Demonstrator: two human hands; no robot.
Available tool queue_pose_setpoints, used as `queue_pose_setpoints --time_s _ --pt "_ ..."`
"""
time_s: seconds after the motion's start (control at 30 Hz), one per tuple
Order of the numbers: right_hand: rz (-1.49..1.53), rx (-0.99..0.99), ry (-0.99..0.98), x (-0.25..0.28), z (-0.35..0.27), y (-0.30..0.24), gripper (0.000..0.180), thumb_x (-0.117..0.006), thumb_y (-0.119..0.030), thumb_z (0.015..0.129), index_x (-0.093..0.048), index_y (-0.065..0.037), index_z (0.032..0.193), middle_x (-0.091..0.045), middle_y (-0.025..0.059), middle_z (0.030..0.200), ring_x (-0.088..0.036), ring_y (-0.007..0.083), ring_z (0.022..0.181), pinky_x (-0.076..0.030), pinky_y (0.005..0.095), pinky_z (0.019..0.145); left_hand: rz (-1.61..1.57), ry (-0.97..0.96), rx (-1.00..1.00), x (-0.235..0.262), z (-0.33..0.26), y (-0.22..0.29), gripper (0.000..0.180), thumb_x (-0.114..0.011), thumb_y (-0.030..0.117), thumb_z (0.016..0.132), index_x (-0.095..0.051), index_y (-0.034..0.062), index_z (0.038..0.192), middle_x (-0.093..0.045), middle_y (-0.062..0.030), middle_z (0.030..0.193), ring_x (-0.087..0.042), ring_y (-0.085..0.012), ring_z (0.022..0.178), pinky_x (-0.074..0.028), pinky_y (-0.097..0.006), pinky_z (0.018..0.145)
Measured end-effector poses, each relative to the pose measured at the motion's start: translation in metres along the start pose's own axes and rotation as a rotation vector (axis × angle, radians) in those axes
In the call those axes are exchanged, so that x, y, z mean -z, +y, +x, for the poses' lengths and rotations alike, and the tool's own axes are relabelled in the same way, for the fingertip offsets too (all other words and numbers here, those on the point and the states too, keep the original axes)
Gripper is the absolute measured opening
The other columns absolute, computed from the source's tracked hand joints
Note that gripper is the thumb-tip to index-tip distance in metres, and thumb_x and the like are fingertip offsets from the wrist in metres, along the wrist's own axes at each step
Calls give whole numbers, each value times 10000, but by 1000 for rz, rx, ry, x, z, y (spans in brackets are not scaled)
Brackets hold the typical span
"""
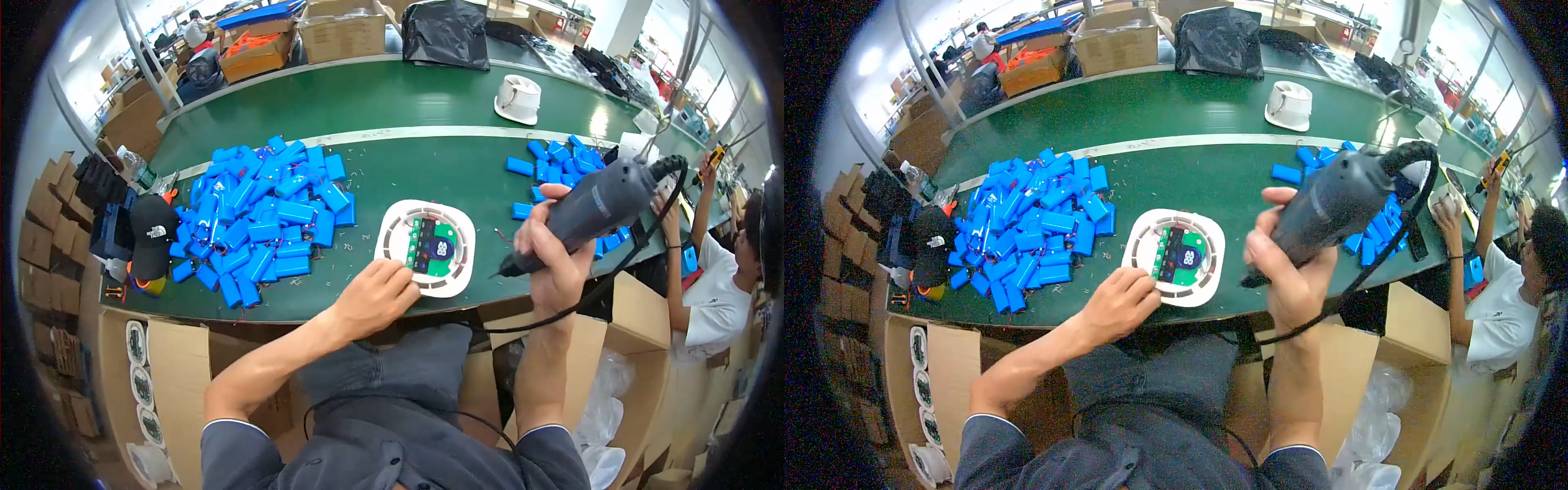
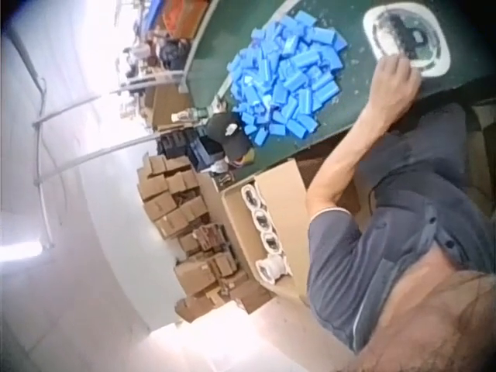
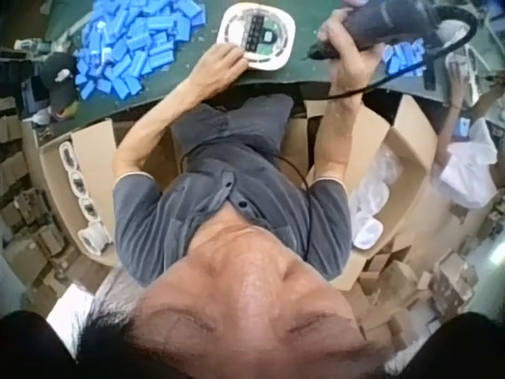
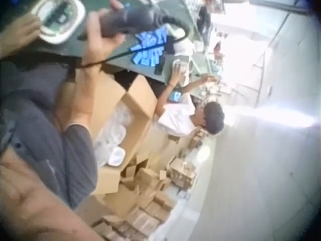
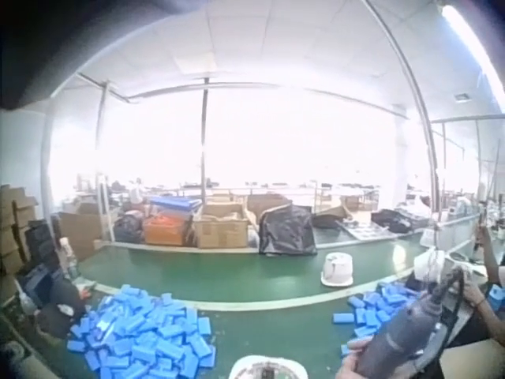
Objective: The person assembles circuit boards and blue components into white circular plastic housing parts using an electric screwdriver, then packs the assembled units into a cardboard box.
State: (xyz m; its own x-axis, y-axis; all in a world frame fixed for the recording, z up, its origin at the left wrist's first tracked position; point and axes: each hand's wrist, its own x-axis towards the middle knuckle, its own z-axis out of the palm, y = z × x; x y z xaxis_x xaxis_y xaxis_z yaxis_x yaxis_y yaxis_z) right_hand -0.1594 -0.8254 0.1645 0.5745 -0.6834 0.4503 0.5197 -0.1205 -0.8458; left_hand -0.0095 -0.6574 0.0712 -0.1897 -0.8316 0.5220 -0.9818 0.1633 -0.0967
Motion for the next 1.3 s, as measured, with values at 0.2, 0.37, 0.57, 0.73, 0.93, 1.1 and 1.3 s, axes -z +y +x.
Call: queue_pose_setpoints --time_s 0.2,0.37,0.57,0.73,0.93,1.1,1.3 --pt "248 3 6 -37 26 19 264 -597 10 736 -498 36 980 -511 48 674 -492 101 516 -415 235 502 -243 121 318 17 -6 0 411 -728 216 646 -538 28 959 -514 -120 996 -502 -306 988 -421 -390 834" --pt "31 50 7 -44 41 44 174 -574 11 752 -521 29 917 -530 45 634 -509 95 495 -403 217 465 -246 137 363 16 0 7 479 -743 247 617 -557 39 1006 -515 -146 1060 -480 -317 1033 -391 -437 876" --pt "72 -32 9 -49 41 47 177 -573 -2 748 -511 19 912 -510 42 622 -497 115 473 -400 232 459 -267 138 327 -4 -4 17 405 -714 201 642 -578 43 990 -535 -129 1055 -491 -300 1023 -395 -440 874" --pt "77 -128 -39 -36 20 33 227 -531 -72 746 -445 -22 950 -423 52 573 -406 130 420 -369 277 435 -226 163 300 -12 -7 13 288 -601 121 710 -576 34 984 -539 -134 1044 -495 -289 1032 -386 -429 885" --pt "-28 -94 -47 -36 18 36 227 -530 -72 738 -430 -12 933 -421 53 571 -405 127 416 -377 272 431 -220 175 317 -14 -6 12 308 -604 70 661 -608 91 969 -544 -108 1054 -508 -275 1013 -411 -424 865" --pt "-9 -105 -17 -36 18 42 227 -529 -66 737 -429 -10 933 -419 55 571 -410 129 418 -382 274 431 -232 180 330 -13 -7 12 307 -599 71 665 -608 92 972 -547 -108 1051 -507 -276 1016 -413 -427 866" --pt "-26 -112 -2 -38 15 45 227 -532 -65 730 -436 -12 929 -422 53 569 -420 132 422 -392 276 444 -238 171 309 -13 -9 11 275 -559 108 717 -573 58 987 -542 -130 1038 -497 -290 1033 -396 -431 880"
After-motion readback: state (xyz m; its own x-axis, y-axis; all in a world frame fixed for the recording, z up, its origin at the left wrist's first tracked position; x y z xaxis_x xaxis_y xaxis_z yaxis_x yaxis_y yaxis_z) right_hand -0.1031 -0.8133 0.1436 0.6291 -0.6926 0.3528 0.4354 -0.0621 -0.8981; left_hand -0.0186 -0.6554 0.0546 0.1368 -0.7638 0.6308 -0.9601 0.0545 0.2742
